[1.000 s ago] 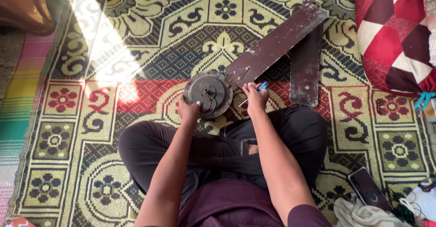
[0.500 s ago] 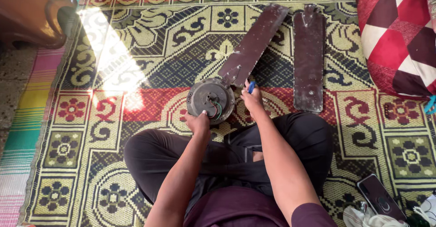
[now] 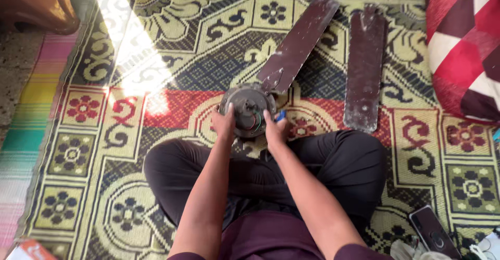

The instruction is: The person sits on a rug and attaches a fan blade to the central hub of an electric fan. They align the blade, insert a screw, and tighten it with a screwdriver. The person repeats this process for a second blade, securing it to the hub.

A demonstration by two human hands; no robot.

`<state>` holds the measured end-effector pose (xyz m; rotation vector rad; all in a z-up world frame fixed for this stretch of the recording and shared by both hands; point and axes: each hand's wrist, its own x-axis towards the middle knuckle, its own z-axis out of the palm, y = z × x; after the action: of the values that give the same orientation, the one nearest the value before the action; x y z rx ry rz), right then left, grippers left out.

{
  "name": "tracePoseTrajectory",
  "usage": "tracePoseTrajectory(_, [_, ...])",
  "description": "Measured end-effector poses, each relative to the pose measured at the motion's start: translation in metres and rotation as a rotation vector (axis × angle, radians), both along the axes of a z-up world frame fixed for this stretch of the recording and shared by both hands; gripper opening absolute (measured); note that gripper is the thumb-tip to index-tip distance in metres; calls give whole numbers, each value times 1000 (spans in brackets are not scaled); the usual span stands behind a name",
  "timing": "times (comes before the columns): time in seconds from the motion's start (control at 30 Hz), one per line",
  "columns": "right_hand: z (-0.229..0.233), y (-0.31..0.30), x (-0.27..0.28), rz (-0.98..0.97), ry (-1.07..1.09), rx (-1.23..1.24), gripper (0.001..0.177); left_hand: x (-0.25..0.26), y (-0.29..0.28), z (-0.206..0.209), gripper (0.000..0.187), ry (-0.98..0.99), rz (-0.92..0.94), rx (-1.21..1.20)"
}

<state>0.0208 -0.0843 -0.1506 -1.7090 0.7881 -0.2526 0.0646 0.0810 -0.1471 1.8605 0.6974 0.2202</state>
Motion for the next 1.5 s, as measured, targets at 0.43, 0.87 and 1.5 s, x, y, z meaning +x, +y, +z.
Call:
tracePoseTrajectory(0.43, [10,14,-33,132,-69,-333,61,16,20,-11,36,41,-140,-558])
tracePoseTrajectory(0.87, [13,-38,4,342,-34,-383,68,-12,-7,-7,40,12,89,-416])
tracePoseTrajectory(1.5, [78,-54,18,438,168,-488,74,-64,-24,48,74,234,36,-635])
